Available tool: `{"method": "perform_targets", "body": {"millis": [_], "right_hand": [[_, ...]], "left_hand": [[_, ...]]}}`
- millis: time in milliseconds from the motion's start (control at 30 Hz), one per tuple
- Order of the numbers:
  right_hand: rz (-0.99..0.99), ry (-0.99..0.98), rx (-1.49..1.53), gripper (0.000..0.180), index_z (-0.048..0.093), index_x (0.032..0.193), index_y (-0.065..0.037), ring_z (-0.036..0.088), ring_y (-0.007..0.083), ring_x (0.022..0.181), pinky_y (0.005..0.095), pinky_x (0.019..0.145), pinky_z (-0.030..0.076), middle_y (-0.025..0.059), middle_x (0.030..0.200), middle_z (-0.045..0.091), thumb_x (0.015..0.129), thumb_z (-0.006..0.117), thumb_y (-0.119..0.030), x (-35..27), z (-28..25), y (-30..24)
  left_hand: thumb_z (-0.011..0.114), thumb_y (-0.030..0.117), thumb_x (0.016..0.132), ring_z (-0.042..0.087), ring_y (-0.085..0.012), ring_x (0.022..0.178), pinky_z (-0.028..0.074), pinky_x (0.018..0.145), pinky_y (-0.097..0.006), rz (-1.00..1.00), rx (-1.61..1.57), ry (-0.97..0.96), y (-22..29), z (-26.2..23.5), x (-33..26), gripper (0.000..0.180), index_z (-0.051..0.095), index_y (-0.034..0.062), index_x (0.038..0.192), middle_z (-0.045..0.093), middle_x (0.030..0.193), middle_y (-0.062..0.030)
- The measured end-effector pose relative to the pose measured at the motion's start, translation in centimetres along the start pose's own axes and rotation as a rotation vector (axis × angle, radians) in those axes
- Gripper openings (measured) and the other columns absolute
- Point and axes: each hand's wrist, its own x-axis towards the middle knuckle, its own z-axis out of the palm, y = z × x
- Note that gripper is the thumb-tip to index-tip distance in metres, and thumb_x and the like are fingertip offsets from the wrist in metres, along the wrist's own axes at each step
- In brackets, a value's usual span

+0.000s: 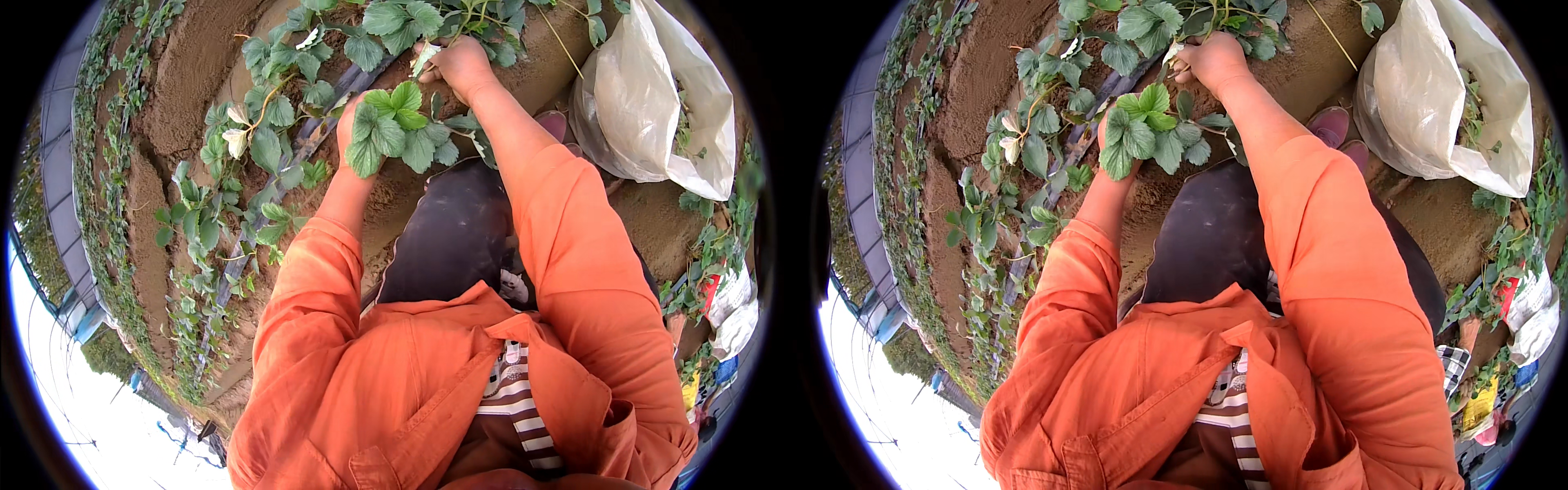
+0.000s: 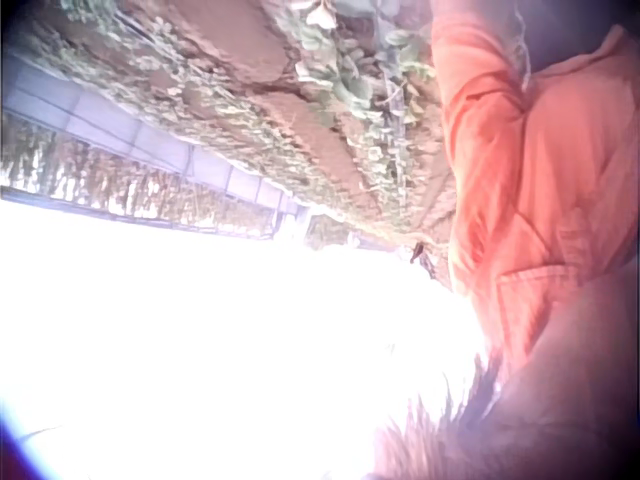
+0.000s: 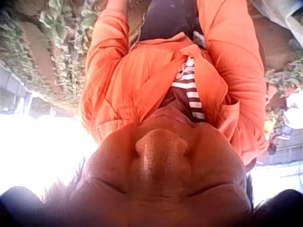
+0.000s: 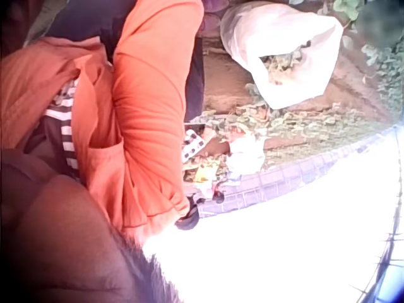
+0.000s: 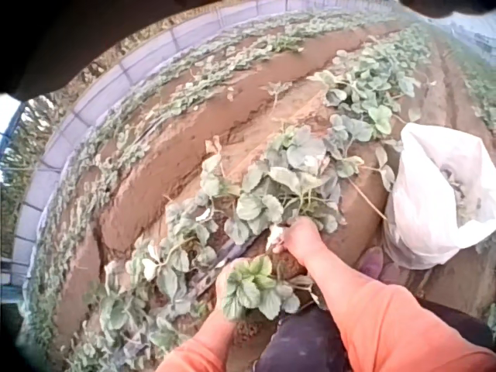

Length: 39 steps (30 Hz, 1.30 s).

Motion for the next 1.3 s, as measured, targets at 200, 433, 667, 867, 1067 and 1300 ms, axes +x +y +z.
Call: {"method": "perform_targets", "body": {"millis": [200,433,667,867,1067,1300], "right_hand": [[-0.087,0.0,-0.175,0.017,0.064,0.078,0.005,0.067,0.0194,0.056,0.028,0.058,0.053,0.0098,0.069,0.068,0.08,0.061,-0.012,-0.6,-0.1,-0.3],[-0.059,-0.015,-0.234,0.02,0.069,0.086,-0.001,0.057,0.0137,0.053,0.0275,0.058,0.048,0.0058,0.062,0.063,0.074,0.069,-0.016,-1.7,-0.4,-1.5],[-0.126,-0.064,-0.227,0.023,0.066,0.083,0.0,0.059,0.017,0.053,0.0286,0.059,0.049,0.0071,0.065,0.064,0.078,0.067,-0.023,-2.1,-0.8,-1.7],[-0.12,-0.115,-0.165,0.025,0.066,0.086,0.002,0.066,0.0183,0.057,0.0294,0.06,0.052,0.01,0.072,0.067,0.082,0.063,-0.023,-1.7,-0.9,-1.1],[-0.144,-0.12,-0.19,0.024,0.066,0.08,0.001,0.065,0.0169,0.055,0.0278,0.057,0.05,0.0075,0.067,0.066,0.082,0.066,-0.023,-1.2,-0.9,-0.5],[-0.155,-0.124,-0.199,0.025,0.065,0.077,0.001,0.065,0.0169,0.055,0.0289,0.057,0.05,0.0081,0.067,0.066,0.082,0.066,-0.023,-1.4,-0.8,-0.5]], "left_hand": [[0.07,0.006,0.076,0.062,-0.0162,0.083,0.05,0.075,-0.029,-0.099,-0.286,0.12,-2.9,-0.6,-0.1,0.025,0.062,0.0008,0.1,0.065,0.093,-0.0066],[0.065,0.005,0.079,0.062,-0.0152,0.081,0.049,0.075,-0.027,-0.106,-0.14,0.097,-0.6,-1.9,0.3,0.019,0.063,0.001,0.097,0.066,0.092,-0.0064],[0.057,0.01,0.088,0.06,-0.0129,0.083,0.049,0.075,-0.026,-0.097,0.172,-0.095,-1.7,-4.0,1.0,0.02,0.061,-0.0004,0.105,0.064,0.096,-0.0059],[0.058,0.018,0.087,0.058,-0.0157,0.087,0.047,0.077,-0.028,-0.121,0.253,-0.066,-2.4,-3.0,1.2,0.029,0.056,0.0023,0.111,0.061,0.099,-0.0068],[0.064,0.027,0.083,0.058,-0.0188,0.096,0.047,0.084,-0.032,-0.174,-0.009,-0.088,-2.1,-4.5,0.5,0.04,0.05,0.0035,0.111,0.06,0.102,-0.0063],[0.052,0.022,0.092,0.059,-0.0212,0.089,0.05,0.081,-0.033,-0.175,-0.121,-0.208,-2.3,-6.5,4.0,0.022,0.051,0.0046,0.106,0.058,0.102,-0.0085]]}}
